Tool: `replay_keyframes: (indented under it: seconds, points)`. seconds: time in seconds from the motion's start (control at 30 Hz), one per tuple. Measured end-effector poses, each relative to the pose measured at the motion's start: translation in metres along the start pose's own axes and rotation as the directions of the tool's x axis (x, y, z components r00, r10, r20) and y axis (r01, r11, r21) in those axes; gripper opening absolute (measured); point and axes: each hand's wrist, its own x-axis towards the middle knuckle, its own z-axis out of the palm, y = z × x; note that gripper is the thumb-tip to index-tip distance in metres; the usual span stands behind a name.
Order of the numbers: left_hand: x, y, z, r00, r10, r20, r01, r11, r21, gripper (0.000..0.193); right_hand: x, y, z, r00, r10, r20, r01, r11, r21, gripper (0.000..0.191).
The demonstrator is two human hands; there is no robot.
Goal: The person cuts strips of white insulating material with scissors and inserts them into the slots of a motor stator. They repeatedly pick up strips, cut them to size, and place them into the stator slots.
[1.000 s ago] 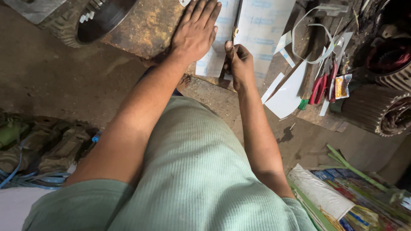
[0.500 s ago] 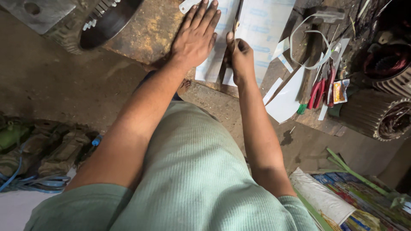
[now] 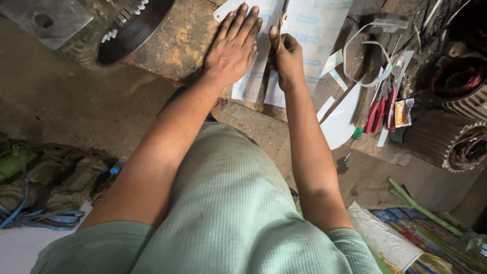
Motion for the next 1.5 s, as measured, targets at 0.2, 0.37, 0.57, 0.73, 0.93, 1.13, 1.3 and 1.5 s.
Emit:
replay_keyframes:
  seconds: [0.2,0.37,0.57,0.73,0.93,1.13,1.3,1.5]
  points:
    - [0.0,0.0,-0.002,1.0,-0.003,0.005,0.003,0.999,-0.038,0.06,0.007,0.003,-0.006,1.0,-0.002,0.005,0.002,1.0,-0.03,0.049]
    - [-0.001,-0.001,-0.005,1.0,0.012,-0.003,-0.012,1.0,-0.011,0.06,0.021,-0.006,-0.005,1.0,-0.016,0.006,0.016,1.0,0.008,0.051]
    - [-0.001,0.0,-0.004,1.0,0.011,-0.025,-0.011,1.0,0.025,0.06,0.022,-0.011,-0.003,1.0,-0.018,0.008,0.019,0.999,-0.043,0.05]
    - [-0.001,-0.001,-0.003,1.0,0.006,0.022,-0.006,1.0,-0.003,0.06,0.03,-0.018,-0.001,0.999,-0.017,-0.027,0.015,0.997,-0.072,0.051]
    - [0.001,0.0,-0.003,1.0,0.006,0.021,-0.007,1.0,0.016,0.062,0.042,-0.029,-0.004,0.998,-0.045,0.038,0.046,0.998,-0.037,0.051]
    - [0.002,-0.002,-0.003,0.998,-0.004,0.065,0.003,1.0,0.005,0.062,0.044,-0.038,0.004,0.999,-0.035,0.031,0.036,0.999,-0.026,0.053]
    - [0.0,-0.002,0.002,1.0,0.008,0.015,-0.009,1.0,0.03,0.063,0.049,-0.045,0.006,0.996,-0.089,0.017,0.09,0.992,-0.089,0.052]
    - [-0.004,-0.005,0.002,0.998,0.018,-0.061,-0.02,1.0,-0.024,0.06,0.028,-0.02,-0.018,0.942,-0.318,-0.107,0.28,0.92,-0.274,0.049]
